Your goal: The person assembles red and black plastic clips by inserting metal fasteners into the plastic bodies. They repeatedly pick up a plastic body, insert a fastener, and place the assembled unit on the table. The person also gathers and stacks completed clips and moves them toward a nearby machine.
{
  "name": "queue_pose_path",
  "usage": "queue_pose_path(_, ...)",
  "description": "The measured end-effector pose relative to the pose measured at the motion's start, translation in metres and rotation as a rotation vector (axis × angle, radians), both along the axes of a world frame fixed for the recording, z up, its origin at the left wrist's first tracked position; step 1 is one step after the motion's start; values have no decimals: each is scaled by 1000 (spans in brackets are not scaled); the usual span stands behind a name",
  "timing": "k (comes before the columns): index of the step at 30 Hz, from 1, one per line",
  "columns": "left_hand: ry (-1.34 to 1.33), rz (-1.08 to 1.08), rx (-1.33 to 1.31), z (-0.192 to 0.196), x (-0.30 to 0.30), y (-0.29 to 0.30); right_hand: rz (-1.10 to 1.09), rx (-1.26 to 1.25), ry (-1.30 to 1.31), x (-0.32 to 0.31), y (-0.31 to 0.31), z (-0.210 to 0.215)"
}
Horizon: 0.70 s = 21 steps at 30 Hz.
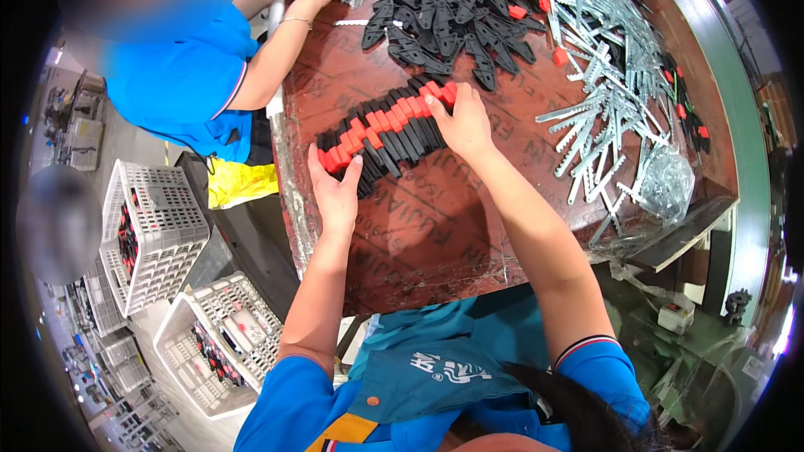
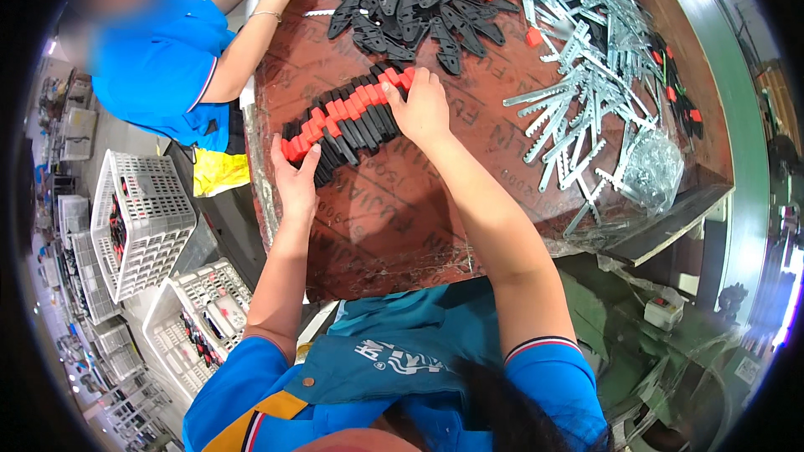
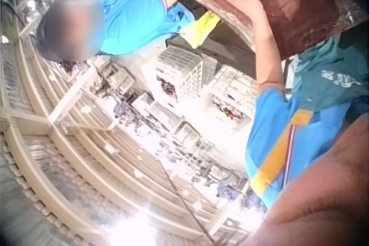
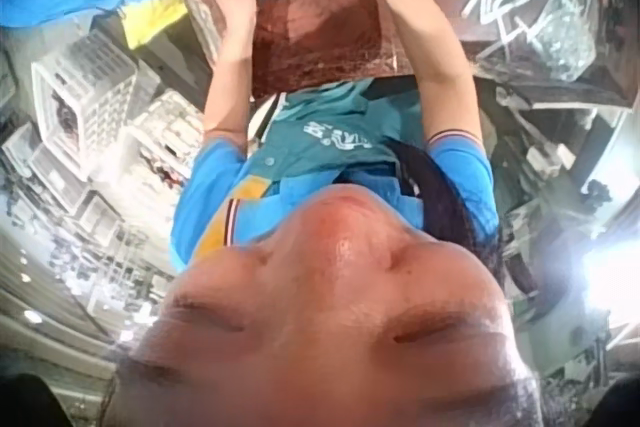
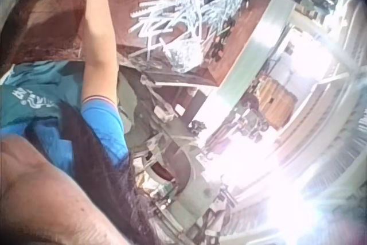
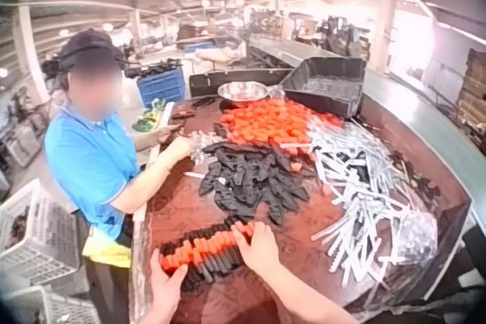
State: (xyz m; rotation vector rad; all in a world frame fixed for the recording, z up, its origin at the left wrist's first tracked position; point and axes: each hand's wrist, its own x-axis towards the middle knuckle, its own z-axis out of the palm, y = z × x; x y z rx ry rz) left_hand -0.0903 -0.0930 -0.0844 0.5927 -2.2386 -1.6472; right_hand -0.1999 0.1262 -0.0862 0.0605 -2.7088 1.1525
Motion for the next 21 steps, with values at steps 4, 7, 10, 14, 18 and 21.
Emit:
queue_pose_path(4,-16,-78,-109,-3,0,2,-21,-31,-56,16,19,0)
queue_pose_path(7,-25,-186,-128,2,4,17,-72,-45,-26,37,45,-3)
queue_pose_path(10,-52,-291,-162,17,9,46,-163,-62,-9,75,78,1)
queue_pose_path(14,-43,-421,-11,11,31,94,-282,-109,-99,126,135,10)
queue_pose_path(18,-6,-561,53,9,73,157,-406,-30,-201,145,194,24)
queue_pose_path(21,13,-684,51,3,97,194,-475,73,-151,143,223,25)
